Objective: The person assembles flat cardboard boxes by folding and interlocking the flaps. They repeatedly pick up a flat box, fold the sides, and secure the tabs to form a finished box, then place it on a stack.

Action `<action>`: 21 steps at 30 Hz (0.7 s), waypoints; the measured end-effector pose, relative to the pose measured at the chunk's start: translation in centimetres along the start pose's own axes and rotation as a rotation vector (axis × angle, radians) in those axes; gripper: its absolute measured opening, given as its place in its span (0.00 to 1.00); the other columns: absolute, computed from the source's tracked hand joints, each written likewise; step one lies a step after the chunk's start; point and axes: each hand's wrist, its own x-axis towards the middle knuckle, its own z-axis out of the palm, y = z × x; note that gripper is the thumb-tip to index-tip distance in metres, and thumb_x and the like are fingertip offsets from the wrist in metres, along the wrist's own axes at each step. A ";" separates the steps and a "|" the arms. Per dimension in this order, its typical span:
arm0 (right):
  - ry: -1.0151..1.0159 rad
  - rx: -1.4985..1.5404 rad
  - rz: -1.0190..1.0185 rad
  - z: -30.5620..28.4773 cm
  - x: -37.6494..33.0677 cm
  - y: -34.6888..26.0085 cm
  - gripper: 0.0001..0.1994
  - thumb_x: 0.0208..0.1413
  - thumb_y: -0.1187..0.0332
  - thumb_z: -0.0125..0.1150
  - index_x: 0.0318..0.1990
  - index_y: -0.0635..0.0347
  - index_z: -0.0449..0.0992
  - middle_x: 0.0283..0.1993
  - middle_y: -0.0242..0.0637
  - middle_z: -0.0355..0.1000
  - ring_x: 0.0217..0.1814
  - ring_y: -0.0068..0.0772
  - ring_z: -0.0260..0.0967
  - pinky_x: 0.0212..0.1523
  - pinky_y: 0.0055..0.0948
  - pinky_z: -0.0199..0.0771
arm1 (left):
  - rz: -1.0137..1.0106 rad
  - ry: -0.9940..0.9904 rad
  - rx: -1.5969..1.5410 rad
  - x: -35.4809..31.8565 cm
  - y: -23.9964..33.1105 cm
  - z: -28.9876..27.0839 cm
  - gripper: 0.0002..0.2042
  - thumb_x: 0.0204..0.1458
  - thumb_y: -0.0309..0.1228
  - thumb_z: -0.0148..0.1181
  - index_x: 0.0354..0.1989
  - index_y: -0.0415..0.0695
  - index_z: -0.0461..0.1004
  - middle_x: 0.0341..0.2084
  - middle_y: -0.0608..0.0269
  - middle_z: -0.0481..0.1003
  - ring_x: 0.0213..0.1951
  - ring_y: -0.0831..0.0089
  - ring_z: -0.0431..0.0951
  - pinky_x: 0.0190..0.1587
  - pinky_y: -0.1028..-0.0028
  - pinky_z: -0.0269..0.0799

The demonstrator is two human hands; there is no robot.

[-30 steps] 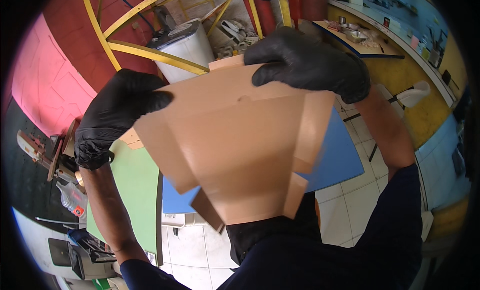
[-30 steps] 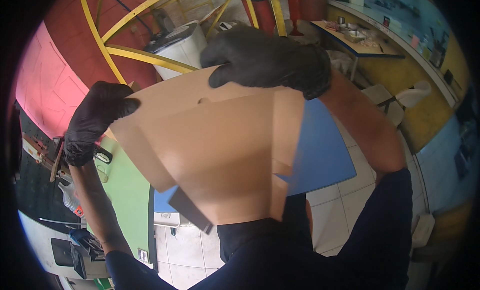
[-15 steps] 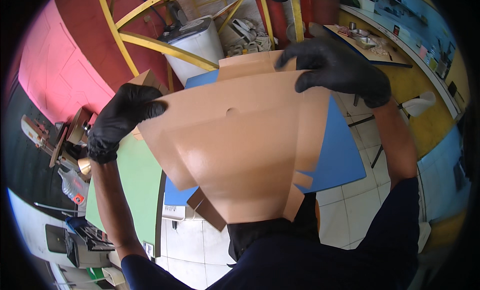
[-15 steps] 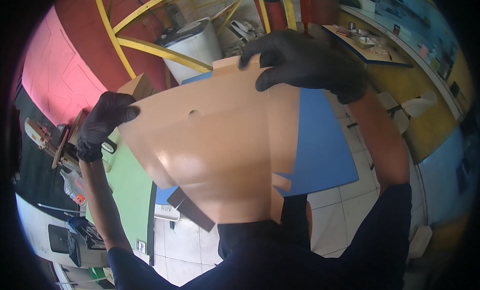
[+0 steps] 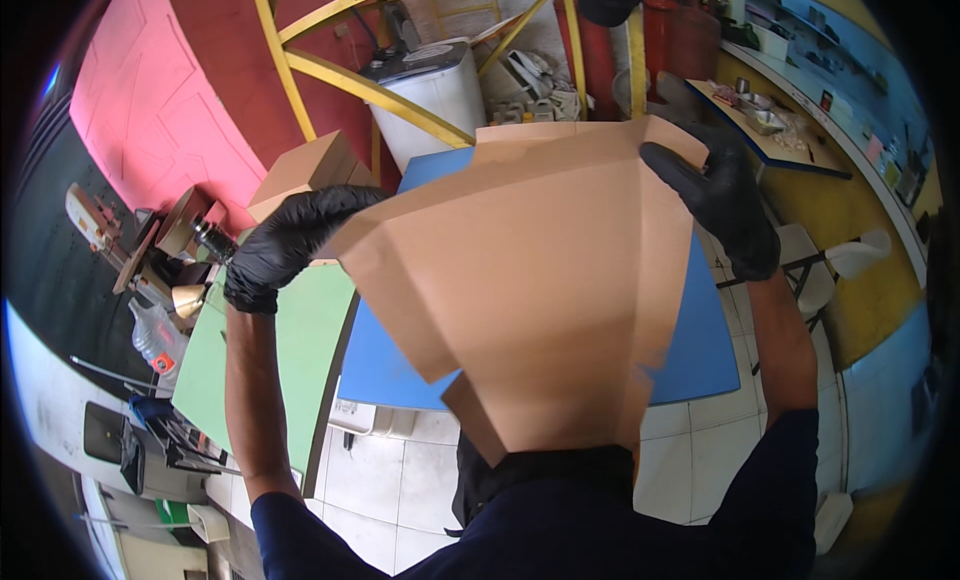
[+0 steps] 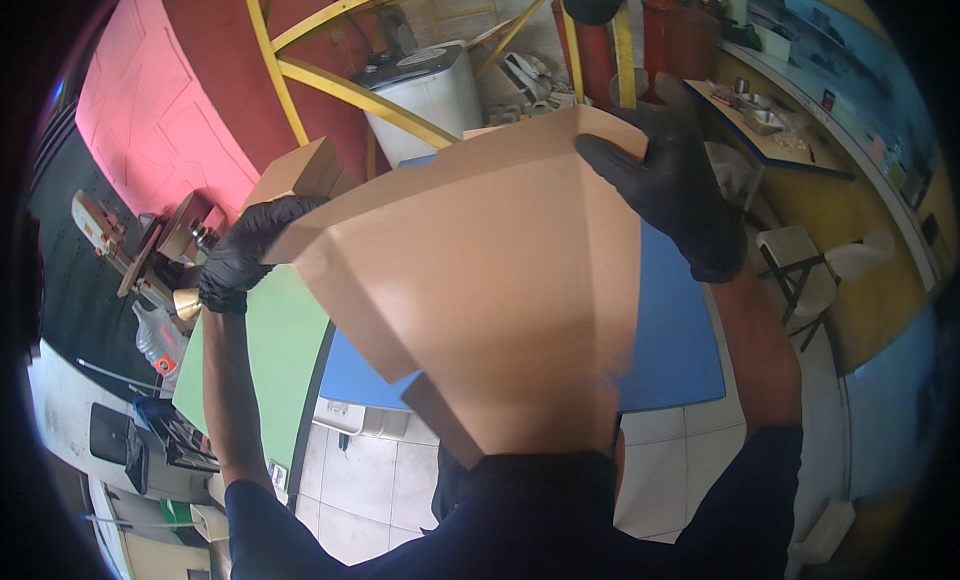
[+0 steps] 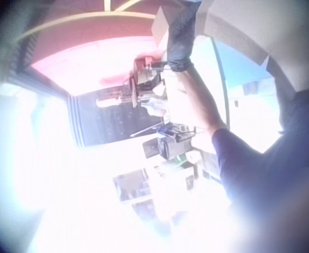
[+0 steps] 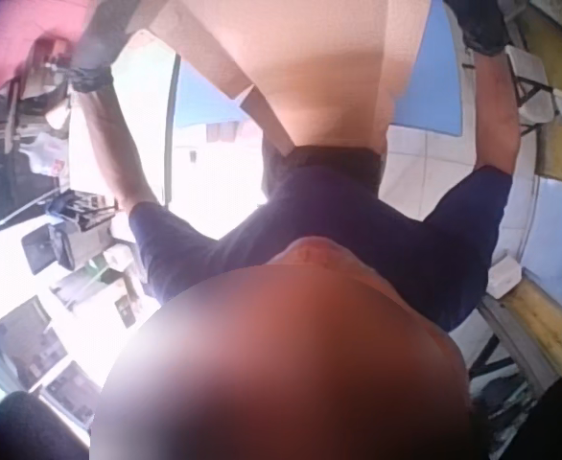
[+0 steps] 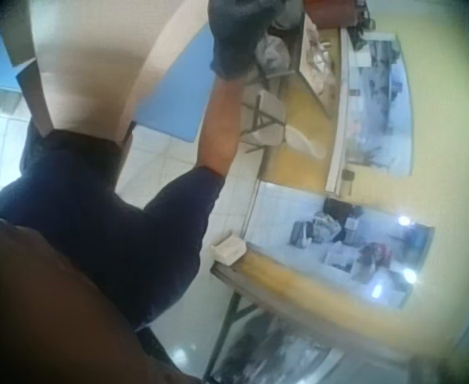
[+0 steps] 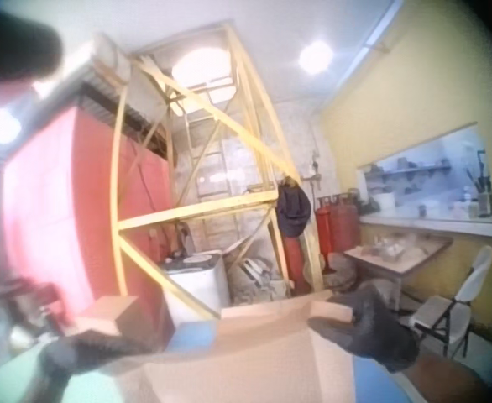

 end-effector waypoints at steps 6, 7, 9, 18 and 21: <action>0.110 0.044 -0.065 2.4 0.1 -0.4 0.14 0.58 0.71 0.67 0.51 0.64 0.82 0.38 0.40 0.81 0.39 0.29 0.79 0.53 0.31 0.76 | -0.102 0.264 0.080 1.9 0.4 5.3 0.22 0.55 0.22 0.69 0.59 0.35 0.76 0.47 0.63 0.82 0.47 0.79 0.80 0.52 0.73 0.77; 0.039 0.112 0.013 2.0 0.0 -0.7 0.15 0.58 0.71 0.67 0.52 0.64 0.81 0.40 0.41 0.81 0.41 0.28 0.79 0.52 0.30 0.76 | -0.028 0.445 -0.119 2.0 0.3 6.1 0.12 0.56 0.24 0.71 0.47 0.37 0.81 0.37 0.70 0.82 0.37 0.83 0.78 0.45 0.75 0.77; -0.199 0.180 -0.077 -0.1 -0.2 -1.1 0.15 0.61 0.71 0.67 0.53 0.66 0.80 0.45 0.41 0.81 0.45 0.29 0.78 0.54 0.32 0.76 | -0.043 0.557 -0.068 2.6 0.0 6.2 0.07 0.56 0.24 0.71 0.40 0.37 0.82 0.32 0.71 0.81 0.34 0.84 0.76 0.41 0.76 0.75; -0.290 0.417 -0.129 -0.2 1.4 -2.2 0.22 0.64 0.69 0.63 0.64 0.65 0.72 0.65 0.42 0.74 0.64 0.36 0.73 0.64 0.33 0.71 | -0.062 0.612 -0.064 4.4 -1.5 5.0 0.08 0.55 0.30 0.72 0.31 0.40 0.81 0.23 0.74 0.76 0.27 0.85 0.71 0.32 0.77 0.67; -0.150 0.282 0.063 0.3 1.4 -2.0 0.20 0.63 0.68 0.64 0.61 0.63 0.76 0.54 0.36 0.77 0.53 0.22 0.74 0.52 0.27 0.75 | -0.059 0.607 -0.010 4.6 -0.6 5.3 0.09 0.56 0.32 0.71 0.31 0.40 0.80 0.21 0.76 0.71 0.25 0.84 0.67 0.30 0.76 0.64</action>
